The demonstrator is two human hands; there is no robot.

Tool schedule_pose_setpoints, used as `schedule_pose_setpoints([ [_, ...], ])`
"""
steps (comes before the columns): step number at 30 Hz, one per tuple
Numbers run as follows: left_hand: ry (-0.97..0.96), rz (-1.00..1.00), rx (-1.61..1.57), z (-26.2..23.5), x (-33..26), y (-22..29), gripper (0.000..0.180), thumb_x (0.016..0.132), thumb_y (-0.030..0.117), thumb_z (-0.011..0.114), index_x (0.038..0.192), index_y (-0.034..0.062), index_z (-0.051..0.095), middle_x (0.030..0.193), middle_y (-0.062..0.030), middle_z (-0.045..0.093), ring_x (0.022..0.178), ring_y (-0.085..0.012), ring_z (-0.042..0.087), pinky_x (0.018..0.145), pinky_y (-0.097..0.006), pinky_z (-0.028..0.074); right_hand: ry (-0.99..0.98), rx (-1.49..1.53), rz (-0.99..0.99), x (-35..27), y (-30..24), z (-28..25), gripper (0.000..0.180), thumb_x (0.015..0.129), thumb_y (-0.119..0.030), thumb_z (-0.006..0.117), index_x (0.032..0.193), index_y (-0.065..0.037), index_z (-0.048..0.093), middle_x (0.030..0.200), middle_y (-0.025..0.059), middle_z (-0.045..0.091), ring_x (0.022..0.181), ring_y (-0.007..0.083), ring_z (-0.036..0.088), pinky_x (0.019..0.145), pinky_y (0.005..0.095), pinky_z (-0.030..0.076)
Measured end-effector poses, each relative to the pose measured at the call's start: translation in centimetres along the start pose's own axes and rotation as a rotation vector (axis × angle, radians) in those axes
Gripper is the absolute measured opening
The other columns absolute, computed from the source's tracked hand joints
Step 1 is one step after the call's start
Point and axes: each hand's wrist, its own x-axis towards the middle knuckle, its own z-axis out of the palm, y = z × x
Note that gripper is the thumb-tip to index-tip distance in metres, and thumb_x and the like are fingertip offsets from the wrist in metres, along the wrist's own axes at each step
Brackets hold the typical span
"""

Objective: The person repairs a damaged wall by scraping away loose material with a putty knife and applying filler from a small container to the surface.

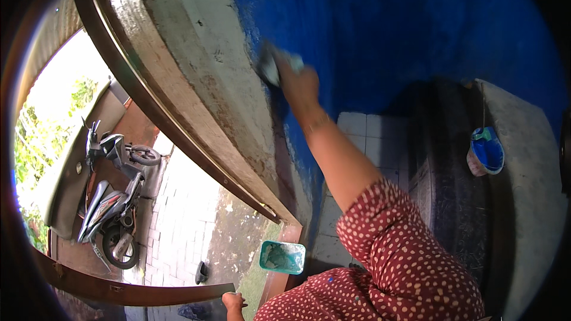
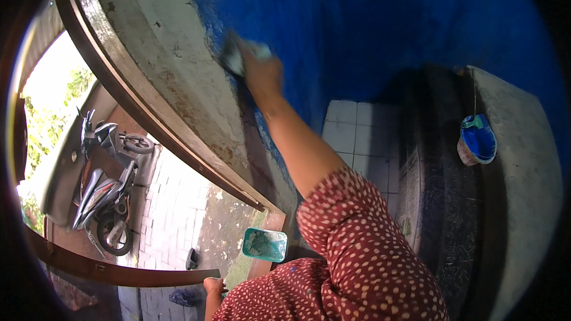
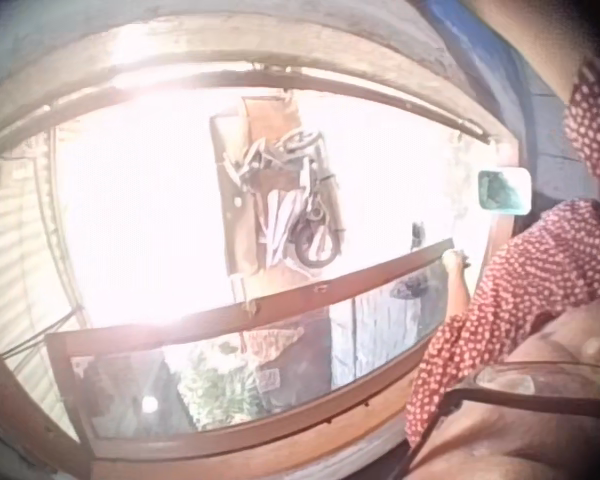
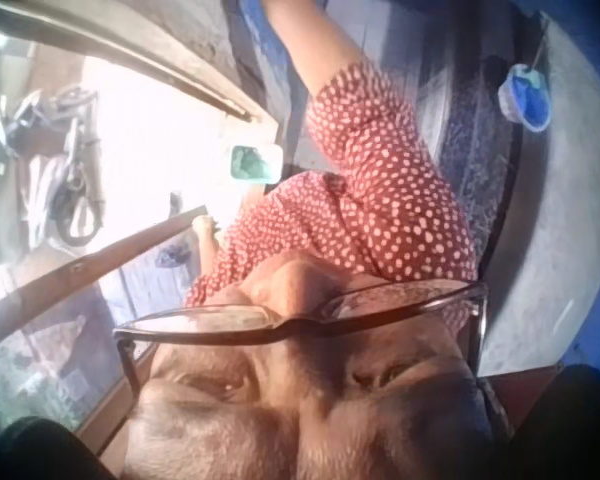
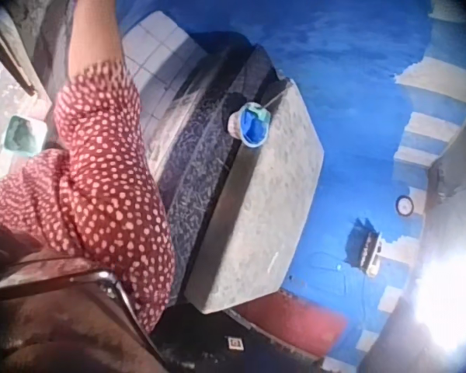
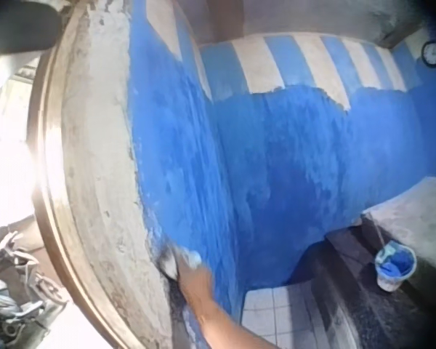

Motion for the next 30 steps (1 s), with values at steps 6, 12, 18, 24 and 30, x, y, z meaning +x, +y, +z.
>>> schedule_pose_setpoints([
  [6,0.130,0.169,0.147,-1.5,-1.0,2.6,0.033,0.085,0.017,0.063,0.066,-0.0104,0.062,0.060,-0.0156,0.062,0.050,-0.0238,0.064,0.042,-0.039,0.054,0.036,0.028,0.228,0.2,8.1,-1.5,0.077,0.071,-0.057,0.072,0.102,0.012,0.062,0.102,0.0230,0.065,0.093,0.0299,0.064,0.076,0.0362,0.049],
  [12,-0.133,-0.029,-0.053,0.1,0.9,1.8,0.019,0.086,0.009,0.060,0.081,-0.0092,0.061,0.064,-0.0148,0.059,0.051,-0.0256,0.060,0.046,-0.045,0.053,0.021,0.270,-0.225,4.0,-18.5,1.6,0.053,0.078,-0.042,0.065,0.104,0.004,0.063,0.103,0.0226,0.065,0.096,0.0366,0.063,0.079,0.0412,0.049],
  [18,-0.139,0.025,-0.041,0.6,-1.3,3.8,0.012,0.078,-0.007,0.063,0.083,-0.0133,0.054,0.067,-0.0173,0.058,0.054,-0.0278,0.062,0.051,-0.054,0.059,-0.109,0.343,-0.108,6.2,-13.7,1.8,0.077,0.066,-0.062,0.072,0.102,0.005,0.063,0.102,0.0222,0.065,0.099,0.0324,0.063,0.080,0.0383,0.049],
  [24,-0.020,0.024,-0.077,0.0,2.8,-0.6,0.016,0.074,0.007,0.057,0.066,-0.0079,0.058,0.060,-0.0164,0.059,0.045,-0.0270,0.058,0.040,-0.040,0.048,-0.003,-0.073,0.254,2.5,11.6,-2.7,0.083,0.070,-0.061,0.071,0.105,0.014,0.060,0.105,0.0248,0.064,0.095,0.0318,0.064,0.081,0.0366,0.049],
  [30,-0.080,0.614,0.620,-2.2,6.6,-7.7,0.024,0.078,0.016,0.052,0.068,-0.0033,0.061,0.057,-0.0182,0.058,0.048,-0.0328,0.060,0.042,-0.045,0.048,-0.082,0.237,0.160,3.9,-2.0,0.1,0.081,0.070,-0.057,0.074,0.110,0.013,0.058,0.109,0.0227,0.063,0.099,0.0309,0.062,0.083,0.0378,0.048],
])
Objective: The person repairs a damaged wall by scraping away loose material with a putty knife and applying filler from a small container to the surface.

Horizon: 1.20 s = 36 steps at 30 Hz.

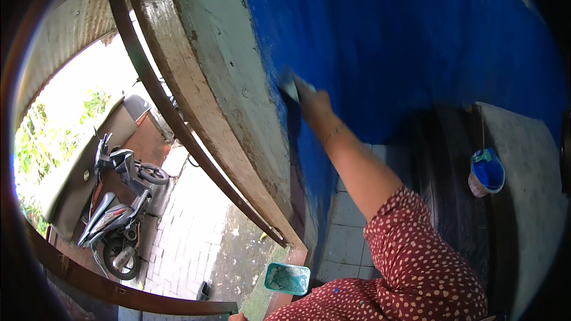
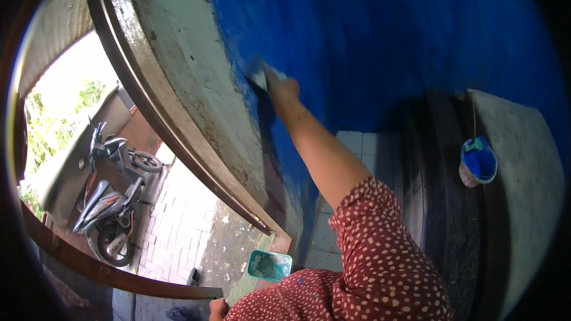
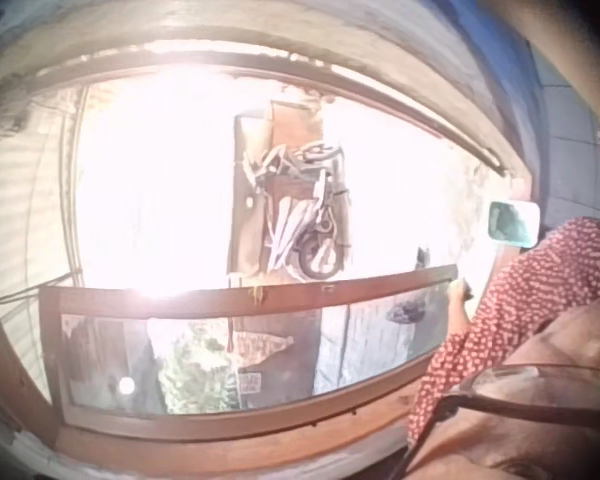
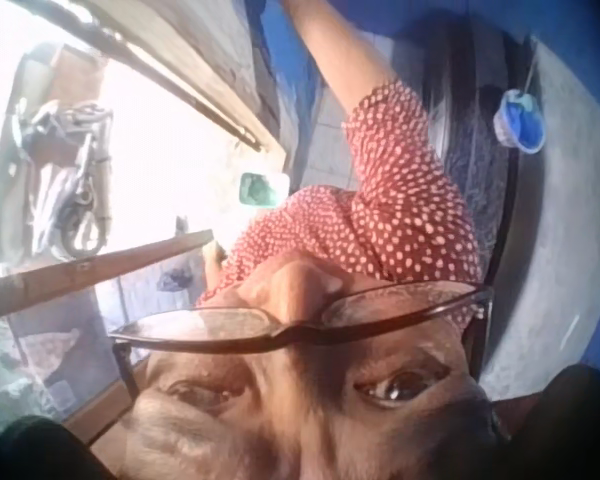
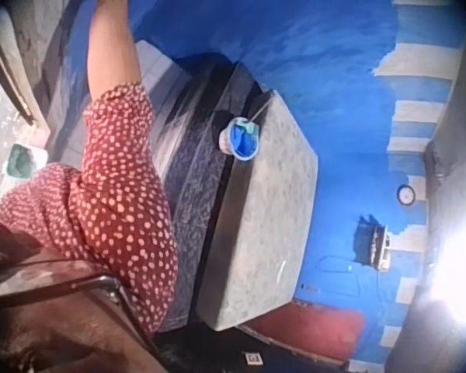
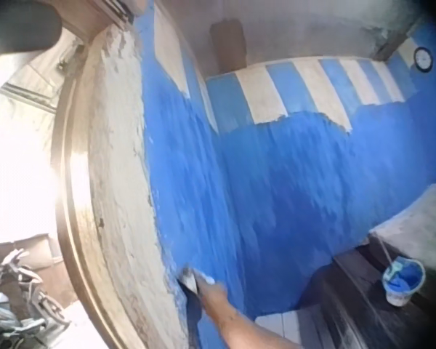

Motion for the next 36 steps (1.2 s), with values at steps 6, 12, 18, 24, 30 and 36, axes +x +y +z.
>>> schedule_pose_setpoints([
  [6,-0.102,-0.422,-0.353,1.2,-1.2,7.3,0.023,0.084,0.016,0.058,0.097,-0.0021,0.062,0.080,-0.0170,0.064,0.066,-0.0303,0.065,0.058,-0.040,0.051,-0.182,0.093,-0.241,1.8,-20.3,7.8,0.053,0.078,-0.038,0.069,0.108,0.004,0.056,0.094,0.0149,0.059,0.082,0.0247,0.057,0.070,0.0348,0.046],
  [12,-0.033,-0.548,-0.469,-1.8,-3.8,13.1,0.030,0.084,0.016,0.061,0.109,0.0000,0.061,0.096,-0.0178,0.068,0.075,-0.0299,0.065,0.070,-0.038,0.052,-0.510,0.338,-0.680,5.8,-33.3,4.5,0.011,0.088,-0.016,0.060,0.090,-0.006,0.063,0.066,0.0031,0.056,0.053,0.0149,0.052,0.048,0.0292,0.042],
  [18,0.068,-0.609,-0.562,-1.5,-5.3,13.4,0.029,0.083,0.016,0.062,0.107,0.0004,0.062,0.095,-0.0175,0.068,0.074,-0.0294,0.065,0.070,-0.039,0.052,-0.521,-0.037,-1.050,5.6,-20.5,-6.1,0.034,0.083,-0.016,0.066,0.113,-0.003,0.056,0.095,0.0095,0.066,0.086,0.0197,0.064,0.070,0.0313,0.053],
  [24,0.208,-0.676,-0.727,0.1,-5.1,17.7,0.028,0.083,0.016,0.063,0.105,0.0008,0.062,0.093,-0.0173,0.068,0.073,-0.0289,0.065,0.069,-0.039,0.052,-0.403,-0.460,-1.633,3.4,-6.5,-7.7,0.035,0.080,-0.003,0.064,0.115,-0.008,0.060,0.112,0.0179,0.060,0.112,0.0347,0.057,0.096,0.0434,0.046],
  [30,0.322,-0.689,-0.859,3.0,-6.2,22.4,0.027,0.082,0.017,0.064,0.104,0.0011,0.063,0.092,-0.0170,0.068,0.072,-0.0284,0.065,0.069,-0.040,0.053,-0.688,-0.425,-1.859,7.3,-4.8,-4.8,0.058,0.066,-0.010,0.071,0.123,-0.014,0.059,0.132,0.0198,0.050,0.127,0.0379,0.044,0.109,0.0543,0.031],
  [36,0.401,-0.777,-0.913,7.2,-9.6,23.7,0.025,0.082,0.016,0.063,0.102,0.0003,0.062,0.087,-0.0163,0.067,0.067,-0.0271,0.064,0.065,-0.040,0.053,-0.623,-0.382,-1.942,9.0,-9.0,-0.9,0.058,0.071,-0.014,0.073,0.127,-0.016,0.054,0.142,0.0132,0.043,0.135,0.0338,0.035,0.110,0.0501,0.030],
])
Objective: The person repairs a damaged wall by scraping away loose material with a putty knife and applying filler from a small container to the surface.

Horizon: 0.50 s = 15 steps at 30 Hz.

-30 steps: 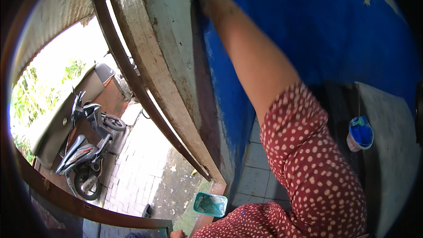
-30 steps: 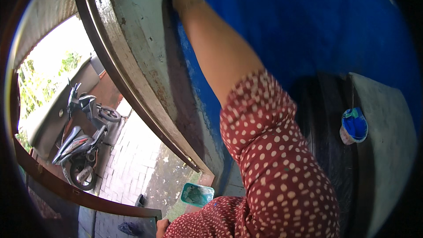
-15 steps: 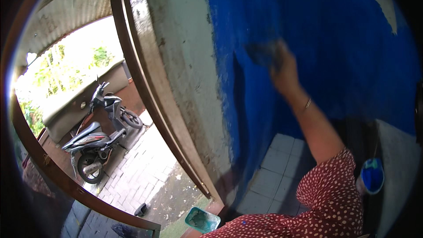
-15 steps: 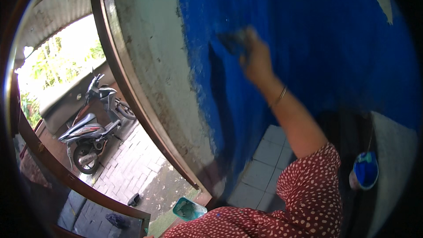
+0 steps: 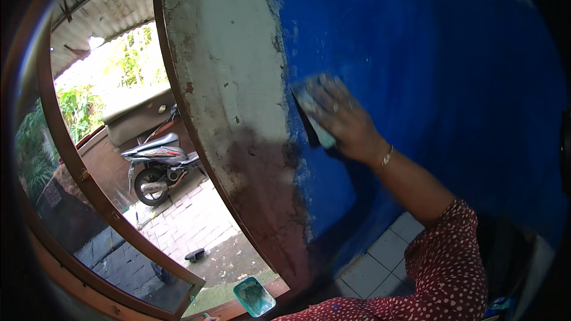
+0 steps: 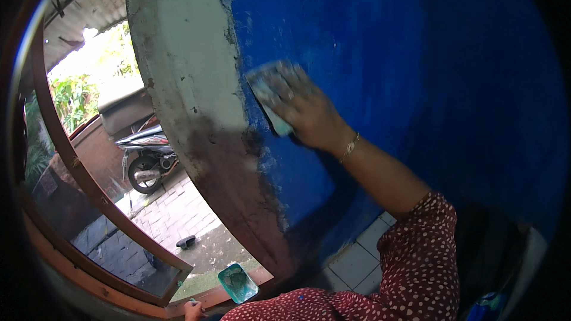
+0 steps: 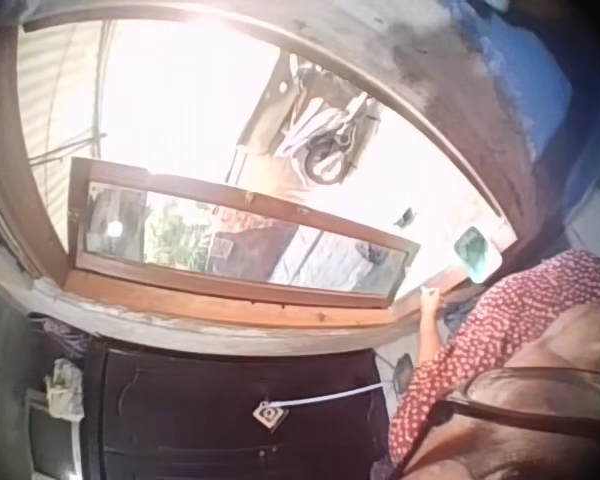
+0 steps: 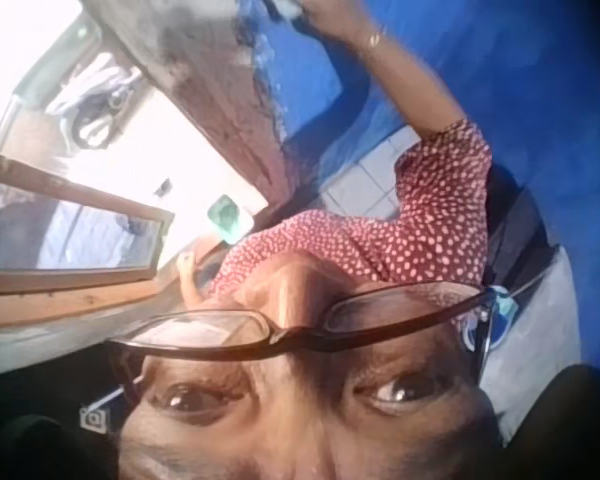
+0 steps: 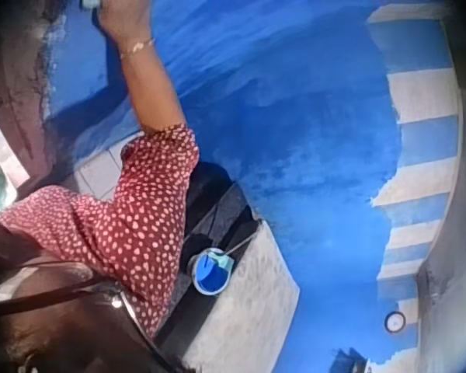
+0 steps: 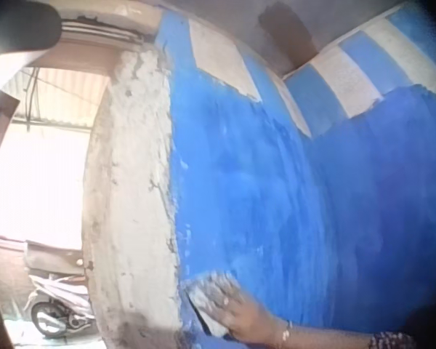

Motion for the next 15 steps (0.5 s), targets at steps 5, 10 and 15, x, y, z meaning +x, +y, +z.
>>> schedule_pose_setpoints([
  [5,0.052,-0.049,-0.089,-0.2,-3.5,1.0,0.023,0.084,0.015,0.060,0.099,-0.0024,0.060,0.077,-0.0150,0.063,0.059,-0.0247,0.062,0.055,-0.039,0.054,0.329,-0.021,0.007,11.1,4.8,-0.5,0.057,0.075,-0.005,0.066,0.129,-0.016,0.054,0.136,0.0110,0.051,0.128,0.0315,0.045,0.108,0.0402,0.035],
  [10,0.013,0.017,-0.232,2.6,-3.1,3.2,0.022,0.085,0.013,0.057,0.097,-0.0051,0.057,0.067,-0.0137,0.059,0.050,-0.0223,0.060,0.046,-0.038,0.055,0.380,0.024,0.159,20.7,9.8,-7.8,0.051,0.072,0.003,0.055,0.123,-0.006,0.057,0.119,0.0210,0.059,0.106,0.0376,0.060,0.089,0.0376,0.047],
  [15,0.191,-0.036,-0.366,0.6,-8.3,2.0,0.021,0.085,0.017,0.059,0.085,-0.0034,0.058,0.064,-0.0121,0.057,0.048,-0.0216,0.057,0.043,-0.038,0.054,0.369,0.111,0.062,15.9,8.4,-4.2,0.050,0.072,0.002,0.059,0.121,-0.009,0.059,0.121,0.0179,0.058,0.115,0.0332,0.055,0.099,0.0402,0.042],
])
